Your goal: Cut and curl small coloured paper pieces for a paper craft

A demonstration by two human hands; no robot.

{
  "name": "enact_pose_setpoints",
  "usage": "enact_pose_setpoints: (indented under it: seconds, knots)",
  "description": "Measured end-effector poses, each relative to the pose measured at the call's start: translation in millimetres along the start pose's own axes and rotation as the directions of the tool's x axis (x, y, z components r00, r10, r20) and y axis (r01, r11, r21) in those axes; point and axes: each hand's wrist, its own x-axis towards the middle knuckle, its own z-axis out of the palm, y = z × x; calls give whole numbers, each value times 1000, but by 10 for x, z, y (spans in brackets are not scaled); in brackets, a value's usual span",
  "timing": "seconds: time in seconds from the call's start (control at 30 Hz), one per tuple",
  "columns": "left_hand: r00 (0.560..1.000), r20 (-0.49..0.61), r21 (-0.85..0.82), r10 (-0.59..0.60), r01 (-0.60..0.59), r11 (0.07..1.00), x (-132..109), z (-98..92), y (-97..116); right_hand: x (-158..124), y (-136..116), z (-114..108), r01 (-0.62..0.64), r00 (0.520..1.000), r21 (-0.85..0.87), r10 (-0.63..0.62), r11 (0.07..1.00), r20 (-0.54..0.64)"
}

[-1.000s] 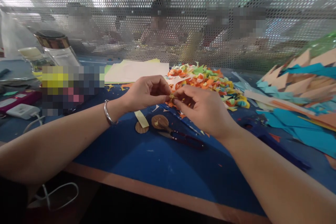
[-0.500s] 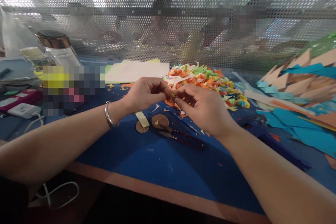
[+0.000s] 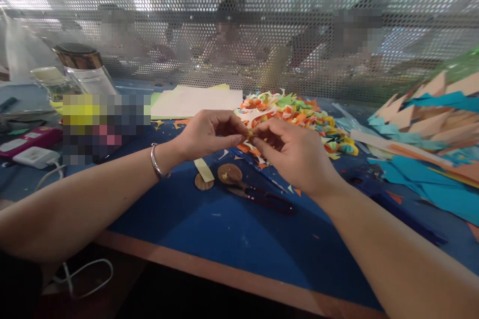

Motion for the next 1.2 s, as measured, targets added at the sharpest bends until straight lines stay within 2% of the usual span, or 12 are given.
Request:
enact_pose_setpoints:
  seconds: [0.17,0.23,0.37,0.53,0.67,0.8,1.0,1.2]
  knots:
    - [997,-59,210,46,-32,977,-27,26,9,7,-17,3,10,1000,19,-10,1000,-4]
    - [996,-63,244,58,-41,969,-36,44,22,5,-13,12,1,1000,23,0,1000,-5]
    - [998,-51,175,49,-39,984,-20,78,10,-1,-1,27,-22,1000,40,22,999,-2]
    - [1000,-9,-58,13,-13,998,15,68,-37,-5,-15,33,-28,1000,70,28,997,0]
    - [999,34,-160,-3,8,987,8,40,-33,-5,-22,30,-18,1000,76,18,997,-2]
    - [1000,31,-162,2,3,987,3,38,-32,-3,-17,24,-16,1000,62,16,998,7]
    - [998,27,-100,65,-62,993,15,36,-80,-8,2,49,-18,999,154,10,988,50]
    - [996,69,-20,54,-52,998,6,13,-72,-10,18,59,-32,996,157,18,987,87]
